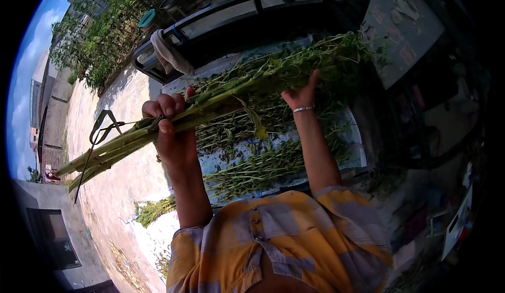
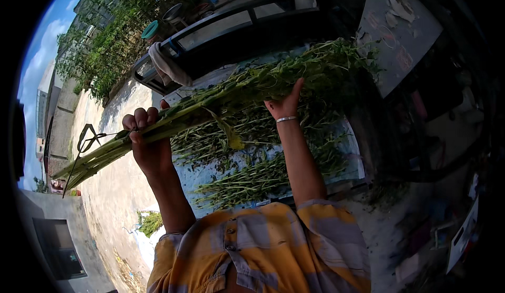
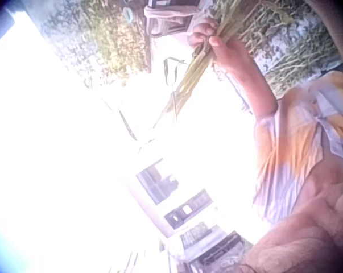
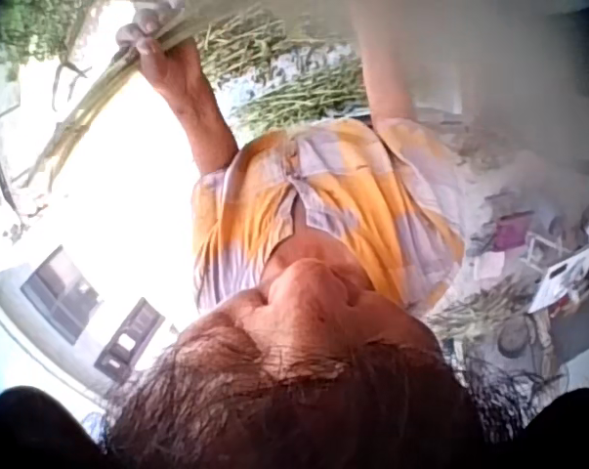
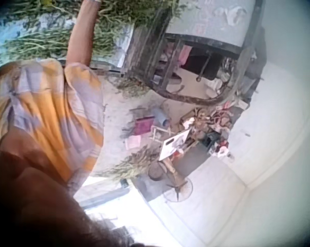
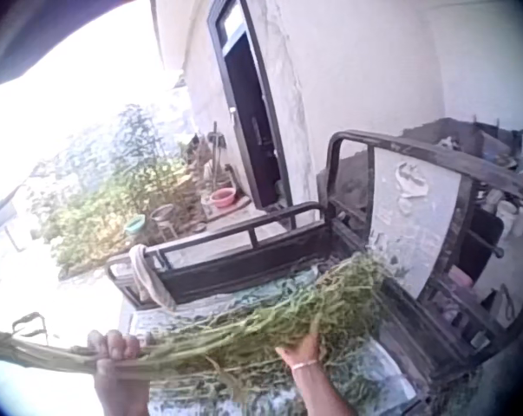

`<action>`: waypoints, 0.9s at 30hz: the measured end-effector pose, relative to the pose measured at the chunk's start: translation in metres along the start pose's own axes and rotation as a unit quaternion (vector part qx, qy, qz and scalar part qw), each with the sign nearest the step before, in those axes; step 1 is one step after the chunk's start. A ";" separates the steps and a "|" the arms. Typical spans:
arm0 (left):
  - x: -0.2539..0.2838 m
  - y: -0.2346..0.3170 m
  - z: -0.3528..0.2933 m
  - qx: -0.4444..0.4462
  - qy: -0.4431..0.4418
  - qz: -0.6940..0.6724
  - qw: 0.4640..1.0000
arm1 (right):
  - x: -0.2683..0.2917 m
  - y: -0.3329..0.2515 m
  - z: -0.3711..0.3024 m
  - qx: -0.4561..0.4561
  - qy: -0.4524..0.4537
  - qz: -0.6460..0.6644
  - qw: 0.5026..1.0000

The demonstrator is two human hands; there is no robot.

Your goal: The person gathers long green plant stems from a table and arranges them into bundles. They use a blue plastic strip to tie the stems together, creating a neat bunch. The person then places the finished bundle onto a white sack on the ground and repeats the process with the remaining stems.

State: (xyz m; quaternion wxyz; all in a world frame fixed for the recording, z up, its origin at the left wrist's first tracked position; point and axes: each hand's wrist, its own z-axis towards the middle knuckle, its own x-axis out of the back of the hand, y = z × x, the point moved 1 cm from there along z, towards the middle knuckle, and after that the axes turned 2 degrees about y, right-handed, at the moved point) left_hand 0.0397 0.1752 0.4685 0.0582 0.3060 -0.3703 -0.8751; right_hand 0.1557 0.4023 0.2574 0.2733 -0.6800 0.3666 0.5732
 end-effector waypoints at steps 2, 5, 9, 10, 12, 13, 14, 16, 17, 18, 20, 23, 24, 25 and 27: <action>0.023 0.010 -0.014 0.014 0.051 -0.025 0.998 | -0.016 0.006 -0.018 -0.019 0.028 0.007 0.999; 0.048 0.028 -0.044 0.016 0.072 -0.079 0.994 | 0.002 0.019 -0.041 -0.016 0.039 -0.083 0.996; 0.128 0.007 -0.105 0.085 0.226 -0.134 0.961 | 0.068 0.034 -0.079 -0.071 0.095 -0.100 0.988; 0.148 -0.003 -0.127 0.096 0.274 -0.172 0.941 | 0.086 0.034 -0.092 -0.077 0.110 -0.135 0.982; 0.190 -0.021 -0.177 0.112 0.370 -0.195 0.902 | 0.131 0.034 -0.115 -0.113 0.179 -0.147 0.966; 0.221 -0.033 -0.208 0.109 0.405 -0.218 0.881 | 0.147 0.037 -0.127 -0.124 0.202 -0.161 0.958; 0.248 -0.044 -0.239 0.127 0.433 -0.214 0.866 | 0.167 0.039 -0.139 -0.137 0.228 -0.175 0.948; 0.292 -0.069 -0.299 0.178 0.503 -0.209 0.820 | 0.208 0.040 -0.158 -0.153 0.279 -0.201 0.926; 0.310 -0.080 -0.326 0.208 0.542 -0.206 0.788 | 0.226 0.041 -0.163 -0.160 0.295 -0.213 0.918; 0.330 -0.091 -0.351 0.237 0.577 -0.202 0.755 | 0.242 0.044 -0.167 -0.165 0.309 -0.224 0.909; 0.348 -0.117 -0.381 0.294 0.606 -0.216 0.707 | 0.278 0.038 -0.173 -0.177 0.334 -0.262 0.888; 0.381 -0.146 -0.410 0.346 0.642 -0.223 0.647 | 0.315 0.040 -0.175 -0.181 0.477 -0.369 0.777; 0.388 -0.155 -0.414 0.351 0.647 -0.231 0.637 | 0.316 0.041 -0.174 -0.207 0.469 -0.410 0.754; 0.394 -0.162 -0.419 0.357 0.649 -0.230 0.631 | 0.316 0.041 -0.170 -0.232 0.461 -0.450 0.729; 0.393 -0.164 -0.408 0.374 0.656 -0.224 0.617 | 0.311 0.039 -0.167 -0.271 0.453 -0.494 0.691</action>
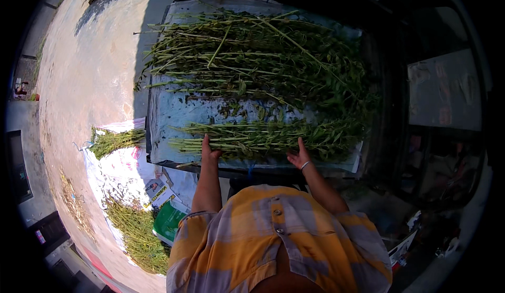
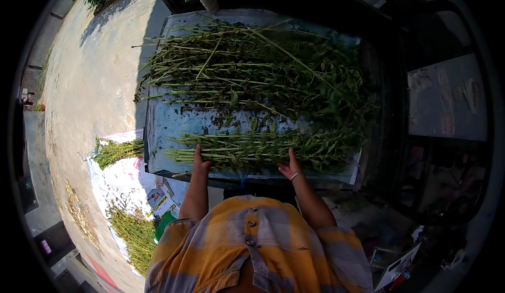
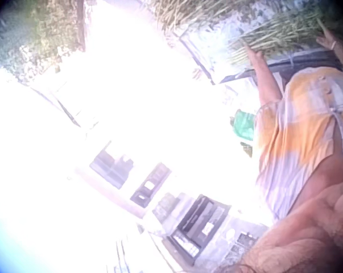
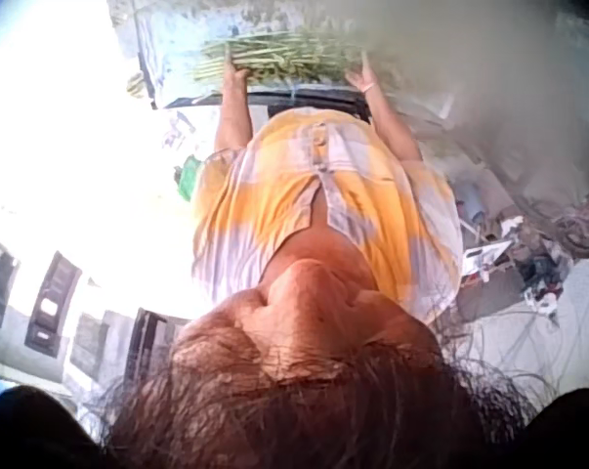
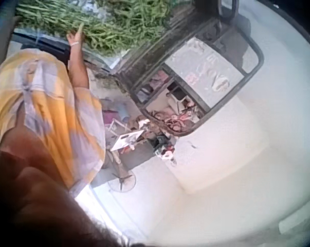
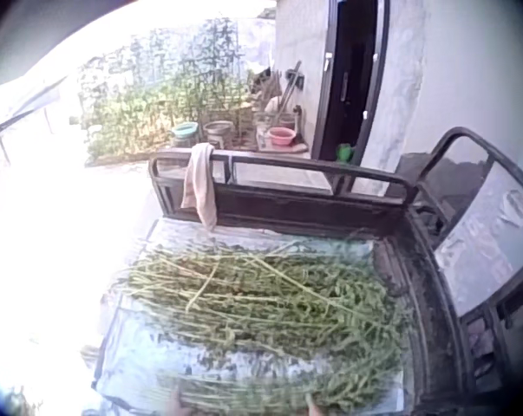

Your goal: The person gathers long green plant stems from a table and arranges them into bundles. They use a blue plastic strip to tie the stems together, creating a neat bunch. The person then places the finished bundle onto a white sack on the ground and repeats the process with the remaining stems.

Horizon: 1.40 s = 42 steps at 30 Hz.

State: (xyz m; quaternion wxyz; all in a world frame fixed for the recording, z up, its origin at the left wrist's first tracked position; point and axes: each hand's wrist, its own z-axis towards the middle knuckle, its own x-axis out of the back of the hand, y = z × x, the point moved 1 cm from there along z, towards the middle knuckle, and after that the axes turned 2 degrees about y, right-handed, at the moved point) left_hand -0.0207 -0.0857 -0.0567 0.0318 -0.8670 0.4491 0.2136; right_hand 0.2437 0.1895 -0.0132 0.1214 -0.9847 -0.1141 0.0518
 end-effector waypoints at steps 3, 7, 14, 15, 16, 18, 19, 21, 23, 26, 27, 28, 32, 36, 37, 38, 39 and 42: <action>0.013 0.008 0.035 -0.014 0.026 0.035 0.999 | -0.013 -0.019 -0.030 -0.023 -0.020 -0.066 0.997; 0.032 0.023 0.051 -0.057 0.044 0.046 0.996 | -0.012 -0.046 -0.046 0.156 0.022 -0.646 0.747; -0.025 0.012 -0.019 -0.111 0.094 0.067 0.987 | -0.066 -0.061 -0.040 0.363 0.052 -0.832 0.417; -0.022 0.012 -0.029 -0.134 0.085 0.067 0.985 | -0.071 -0.058 -0.029 0.303 0.056 -0.861 0.405; -0.019 0.008 -0.038 -0.161 0.113 0.107 0.975 | -0.072 -0.059 -0.022 0.301 0.055 -0.857 0.415; -0.020 -0.004 -0.067 -0.238 0.161 0.260 0.922 | -0.071 -0.056 -0.014 0.296 0.047 -0.851 0.432; -0.022 -0.013 -0.081 -0.287 0.183 0.371 0.864 | -0.066 -0.057 -0.010 0.303 0.051 -0.847 0.433; -0.006 -0.028 -0.089 -0.410 0.121 0.618 0.660 | -0.067 -0.059 -0.009 0.286 0.041 -0.855 0.431; -0.053 -0.041 -0.137 -0.549 0.025 0.687 0.475 | -0.070 -0.066 -0.002 0.280 0.031 -0.866 0.414; -0.107 -0.052 -0.145 -0.480 -0.073 0.817 0.312 | -0.087 -0.079 0.009 0.236 0.003 -0.901 0.365; -0.100 -0.054 -0.129 -0.439 -0.071 0.851 0.281 | -0.109 -0.091 0.004 0.188 -0.009 -0.921 0.341; -0.084 -0.059 -0.104 -0.395 -0.069 0.881 0.252 | -0.132 -0.104 -0.001 0.139 -0.021 -0.939 0.314; -0.058 -0.058 -0.070 -0.363 -0.091 0.897 0.236 | -0.212 -0.118 0.001 0.348 0.025 -0.883 0.314; -0.071 -0.049 -0.076 -0.358 -0.137 0.882 0.274 | -0.263 -0.104 0.041 0.409 0.044 -0.866 0.285; -0.071 -0.046 -0.075 -0.363 -0.138 0.874 0.290 | -0.271 -0.100 0.049 0.399 0.052 -0.863 0.304; -0.072 -0.047 -0.076 -0.366 -0.142 0.866 0.310 | -0.277 -0.098 0.055 0.373 0.057 -0.872 0.310; -0.073 -0.045 -0.077 -0.394 -0.143 0.843 0.338 | -0.282 -0.095 0.060 0.346 0.063 -0.881 0.317; -0.080 -0.039 -0.071 -0.386 -0.134 0.810 0.421 | -0.274 -0.099 0.078 0.372 0.016 -0.865 0.336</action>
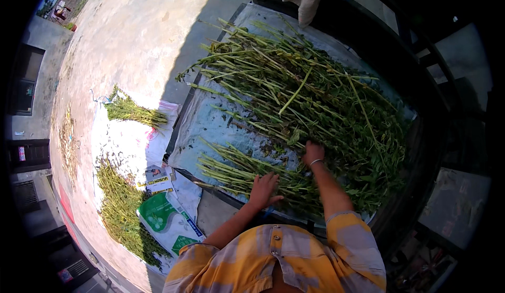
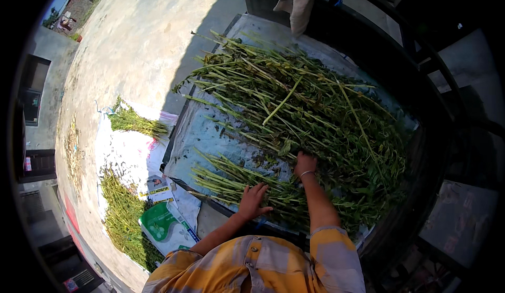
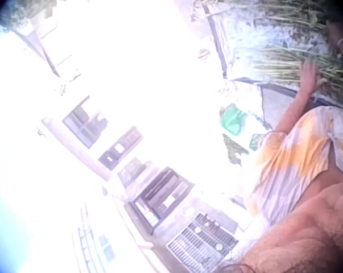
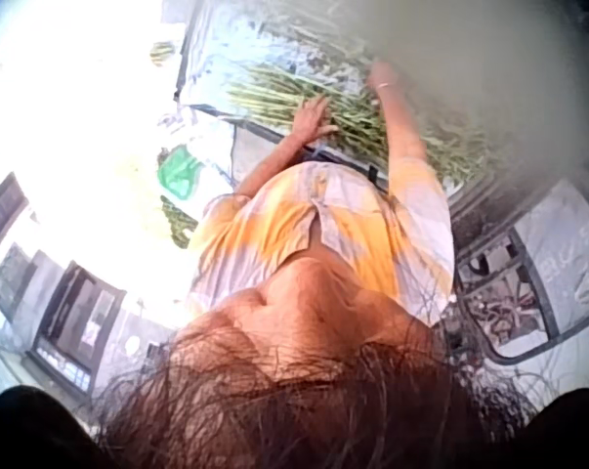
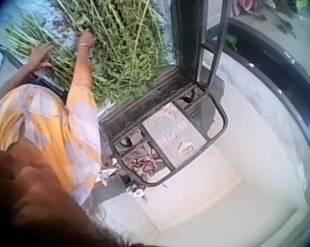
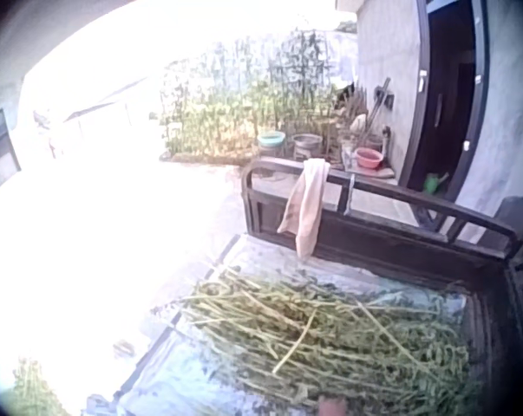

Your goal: The person gathers long green plant stems from a table and arranges them into bundles. They use a blue plastic strip to tie the stems together, creating a neat bunch. The person then places the finished bundle onto a white sack on the ground and repeats the process with the remaining stems.

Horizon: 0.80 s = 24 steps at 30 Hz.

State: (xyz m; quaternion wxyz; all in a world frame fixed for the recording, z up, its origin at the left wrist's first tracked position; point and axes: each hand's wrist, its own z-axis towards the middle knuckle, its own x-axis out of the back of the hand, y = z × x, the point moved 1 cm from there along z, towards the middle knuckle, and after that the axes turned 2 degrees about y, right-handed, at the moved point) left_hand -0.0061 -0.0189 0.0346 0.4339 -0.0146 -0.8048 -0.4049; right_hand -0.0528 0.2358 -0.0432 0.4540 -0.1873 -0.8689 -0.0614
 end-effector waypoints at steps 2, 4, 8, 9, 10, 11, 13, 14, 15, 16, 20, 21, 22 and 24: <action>0.000 -0.003 0.004 0.015 0.036 -0.068 0.997 | -0.007 0.021 -0.002 0.052 0.039 0.035 0.997; 0.000 -0.013 0.009 0.037 0.081 -0.134 0.987 | 0.021 0.029 -0.024 0.118 0.124 0.120 0.978; 0.008 -0.018 0.027 0.143 0.070 -0.328 0.931 | 0.054 0.045 -0.065 0.137 0.203 0.217 0.945; 0.017 -0.014 0.032 0.129 0.080 -0.410 0.899 | 0.064 0.044 -0.077 0.146 0.215 0.224 0.939; 0.025 -0.009 0.038 0.115 0.090 -0.489 0.860 | 0.071 0.042 -0.088 0.156 0.227 0.230 0.934; 0.034 0.001 0.045 0.084 0.099 -0.579 0.805 | 0.075 0.041 -0.099 0.164 0.243 0.232 0.927; 0.056 0.025 0.062 0.066 0.123 -0.718 0.682 | 0.075 0.041 -0.119 0.177 0.273 0.237 0.915; 0.064 0.037 0.067 0.057 0.133 -0.779 0.610 | 0.071 0.041 -0.129 0.169 0.276 0.232 0.917; 0.070 0.046 0.071 0.065 0.130 -0.799 0.583 | 0.068 0.041 -0.135 0.162 0.281 0.227 0.918; 0.076 0.054 0.074 0.074 0.128 -0.819 0.555 | 0.066 0.041 -0.141 0.155 0.286 0.221 0.920; 0.085 0.062 0.080 0.099 0.121 -0.839 0.520 | 0.069 0.036 -0.158 0.158 0.261 0.202 0.931; 0.085 0.065 0.081 0.089 0.133 -0.805 0.571 | 0.069 0.037 -0.157 0.147 0.215 0.218 0.941; 0.086 0.067 0.080 0.079 0.127 -0.789 0.595 | 0.074 0.040 -0.158 0.168 0.207 0.235 0.935; 0.088 0.065 0.074 0.063 0.119 -0.755 0.642 | 0.087 0.041 -0.163 0.212 0.183 0.269 0.921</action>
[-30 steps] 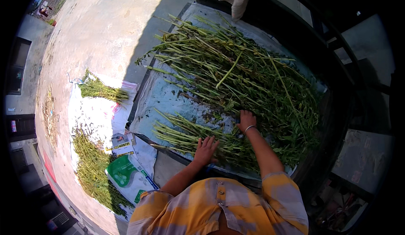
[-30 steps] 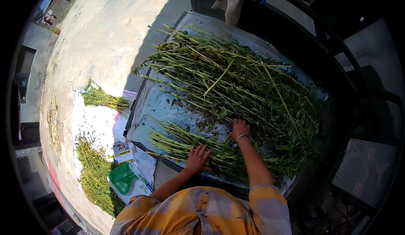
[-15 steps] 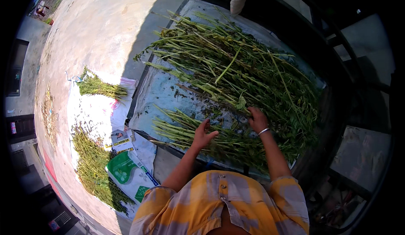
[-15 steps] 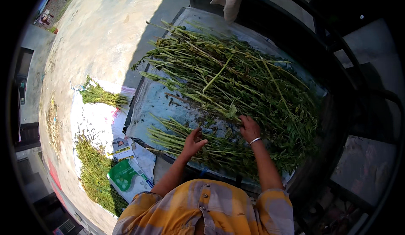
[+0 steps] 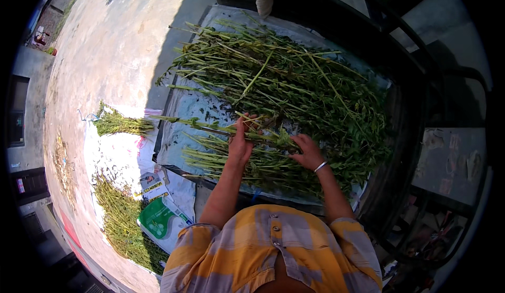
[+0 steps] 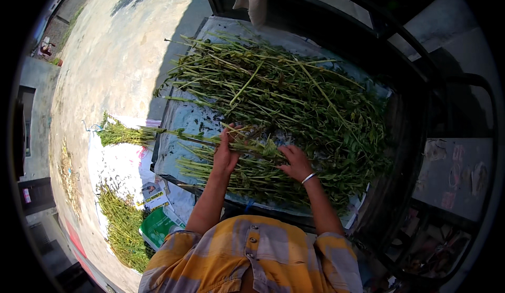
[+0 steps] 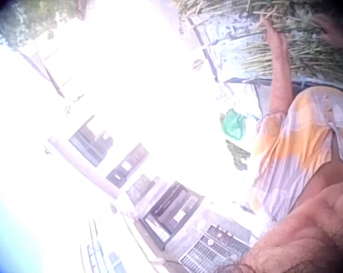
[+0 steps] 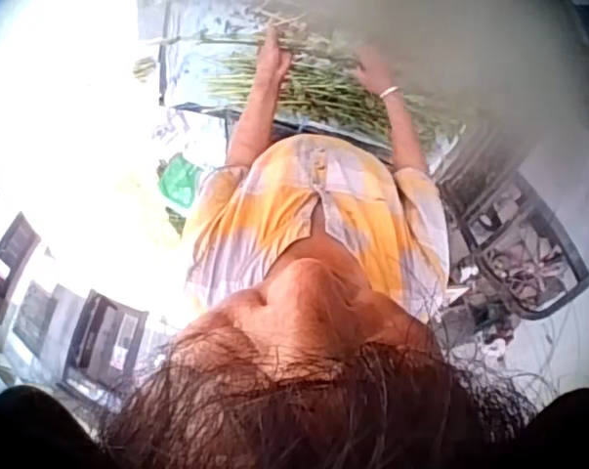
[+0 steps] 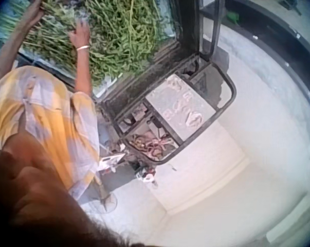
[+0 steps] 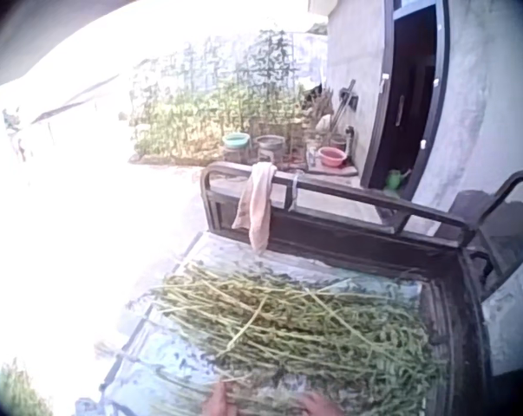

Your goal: The person gathers long green plant stems from a table and arranges them into bundles. They use a blue plastic strip to tie the stems together, creating a neat bunch. The person then places the finished bundle onto a white sack on the ground and repeats the process with the remaining stems.

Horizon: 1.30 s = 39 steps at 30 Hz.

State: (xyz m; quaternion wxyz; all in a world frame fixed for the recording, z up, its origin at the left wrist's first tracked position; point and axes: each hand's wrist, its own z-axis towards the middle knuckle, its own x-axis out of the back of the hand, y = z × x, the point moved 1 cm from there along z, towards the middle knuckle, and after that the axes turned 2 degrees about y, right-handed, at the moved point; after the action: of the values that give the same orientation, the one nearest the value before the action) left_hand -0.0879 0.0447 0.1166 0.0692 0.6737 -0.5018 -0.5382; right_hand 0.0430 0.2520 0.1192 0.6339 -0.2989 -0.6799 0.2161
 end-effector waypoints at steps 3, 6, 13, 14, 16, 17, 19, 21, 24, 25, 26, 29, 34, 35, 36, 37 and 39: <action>0.003 -0.002 0.000 -0.009 -0.033 -0.017 0.999 | 0.007 0.014 -0.002 -0.012 -0.027 0.100 0.995; 0.005 -0.002 0.002 -0.014 -0.048 -0.024 0.998 | 0.016 0.025 0.001 -0.048 -0.032 0.155 0.986; 0.014 0.002 -0.002 -0.012 0.001 -0.049 0.999 | 0.057 0.016 0.009 -0.140 0.176 0.238 0.945; 0.014 0.001 -0.002 -0.019 0.004 -0.044 0.999 | 0.062 -0.005 0.017 -0.071 0.204 0.275 0.937; 0.007 0.002 -0.004 -0.031 0.000 -0.067 0.997 | 0.067 -0.047 0.041 0.054 0.203 0.244 0.947; 0.002 0.002 -0.006 -0.036 -0.004 -0.078 0.996 | 0.057 -0.059 0.052 0.091 0.191 0.226 0.951; 0.001 0.006 -0.011 -0.117 -0.004 0.021 0.993 | 0.032 -0.083 0.072 0.140 0.150 0.150 0.967; -0.010 0.014 -0.017 -0.145 -0.027 0.079 0.986 | 0.010 -0.087 0.077 0.139 0.097 0.030 0.985; -0.007 0.018 -0.029 -0.107 0.002 0.096 0.990 | -0.021 -0.077 0.071 0.121 0.042 -0.030 0.991; -0.007 0.018 -0.027 -0.101 0.073 0.038 0.991 | -0.027 -0.076 0.067 0.114 0.026 -0.033 0.993; 0.003 0.015 -0.025 -0.096 0.100 0.000 0.990 | -0.033 -0.077 0.063 0.111 -0.003 -0.045 0.993; 0.040 -0.004 -0.011 -0.076 0.161 -0.097 0.979 | -0.053 -0.072 0.053 0.116 -0.085 -0.082 0.986; 0.073 -0.011 -0.003 -0.035 0.216 -0.153 0.964 | -0.047 -0.031 0.097 -0.034 -0.108 0.224 0.968; 0.072 -0.013 -0.001 -0.028 0.220 -0.150 0.964 | -0.054 0.001 0.111 -0.111 -0.050 0.209 0.970; 0.074 -0.013 0.001 -0.025 0.226 -0.148 0.963 | -0.057 0.026 0.125 -0.135 -0.082 0.104 0.982; 0.075 -0.014 0.005 -0.022 0.224 -0.148 0.963 | -0.061 0.041 0.138 -0.157 -0.111 -0.003 0.981; 0.081 -0.016 0.006 -0.020 0.225 -0.150 0.963 | -0.081 0.042 0.152 -0.103 -0.119 -0.141 0.977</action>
State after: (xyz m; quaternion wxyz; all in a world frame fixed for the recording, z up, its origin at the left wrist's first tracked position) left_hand -0.0899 -0.0055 0.0508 0.1124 0.8432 -0.3554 -0.3874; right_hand -0.1008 0.2406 0.0158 0.5385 -0.2358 -0.8043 0.0871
